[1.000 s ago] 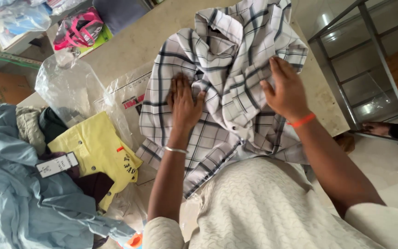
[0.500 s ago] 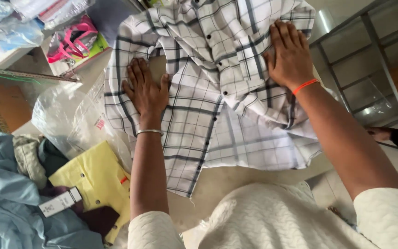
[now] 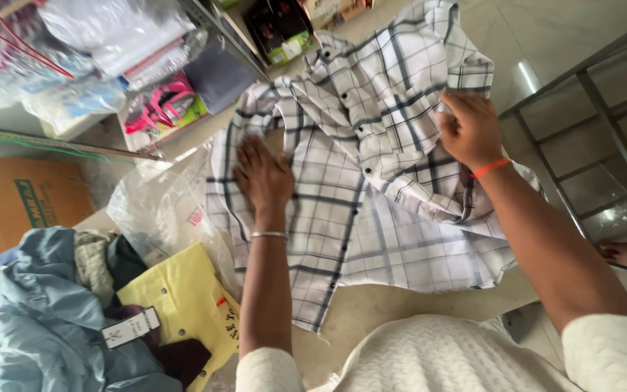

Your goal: Buttoning and folding a plaid shirt on a table.

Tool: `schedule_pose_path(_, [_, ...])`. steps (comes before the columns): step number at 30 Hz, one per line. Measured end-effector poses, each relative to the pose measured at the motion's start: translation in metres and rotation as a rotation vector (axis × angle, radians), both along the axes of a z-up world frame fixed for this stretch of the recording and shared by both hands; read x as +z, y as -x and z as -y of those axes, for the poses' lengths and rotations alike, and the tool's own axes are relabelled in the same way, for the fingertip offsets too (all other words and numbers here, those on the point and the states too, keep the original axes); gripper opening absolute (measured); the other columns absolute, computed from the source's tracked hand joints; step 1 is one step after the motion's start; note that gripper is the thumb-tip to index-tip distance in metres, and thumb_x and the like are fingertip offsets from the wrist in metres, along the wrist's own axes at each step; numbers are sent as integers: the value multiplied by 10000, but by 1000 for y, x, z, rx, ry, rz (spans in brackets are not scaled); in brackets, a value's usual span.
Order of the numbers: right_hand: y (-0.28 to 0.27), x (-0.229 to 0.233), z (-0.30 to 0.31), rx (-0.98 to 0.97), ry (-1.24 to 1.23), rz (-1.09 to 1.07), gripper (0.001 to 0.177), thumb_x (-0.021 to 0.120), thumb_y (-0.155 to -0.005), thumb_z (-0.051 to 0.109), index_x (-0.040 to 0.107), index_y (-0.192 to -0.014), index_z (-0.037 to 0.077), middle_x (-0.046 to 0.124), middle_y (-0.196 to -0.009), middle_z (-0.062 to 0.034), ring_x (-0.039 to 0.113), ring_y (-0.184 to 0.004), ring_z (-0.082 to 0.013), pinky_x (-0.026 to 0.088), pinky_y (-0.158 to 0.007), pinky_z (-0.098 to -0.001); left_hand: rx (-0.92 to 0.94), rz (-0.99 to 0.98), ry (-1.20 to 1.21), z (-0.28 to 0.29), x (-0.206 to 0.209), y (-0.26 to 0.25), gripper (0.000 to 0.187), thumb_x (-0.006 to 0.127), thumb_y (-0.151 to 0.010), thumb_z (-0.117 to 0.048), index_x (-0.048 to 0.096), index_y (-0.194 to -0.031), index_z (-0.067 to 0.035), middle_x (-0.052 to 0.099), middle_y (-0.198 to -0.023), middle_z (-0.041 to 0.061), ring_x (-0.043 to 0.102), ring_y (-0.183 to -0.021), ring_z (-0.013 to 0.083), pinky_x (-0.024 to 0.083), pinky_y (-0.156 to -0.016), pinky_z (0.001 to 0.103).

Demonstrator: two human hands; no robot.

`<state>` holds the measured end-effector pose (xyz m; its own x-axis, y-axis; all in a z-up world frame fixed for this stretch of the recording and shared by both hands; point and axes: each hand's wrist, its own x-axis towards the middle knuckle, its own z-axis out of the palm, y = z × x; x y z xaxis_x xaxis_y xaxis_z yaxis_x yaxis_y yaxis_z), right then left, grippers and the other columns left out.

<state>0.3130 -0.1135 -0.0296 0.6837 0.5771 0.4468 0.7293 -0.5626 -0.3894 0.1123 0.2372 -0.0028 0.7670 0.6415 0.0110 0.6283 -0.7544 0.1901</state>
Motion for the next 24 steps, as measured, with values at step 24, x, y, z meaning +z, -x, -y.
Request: schedule_pose_path(24, [219, 168, 157, -243, 83, -224, 323, 806, -921, 200, 704, -1220, 129, 737, -1038, -56, 719, -820, -217, 557, -696, -298, -378, -15, 202, 173, 36, 222, 500, 570, -852, 10, 652, -1329, -120, 539, -1518, 103, 500, -1380, 323, 432, -1064, 470])
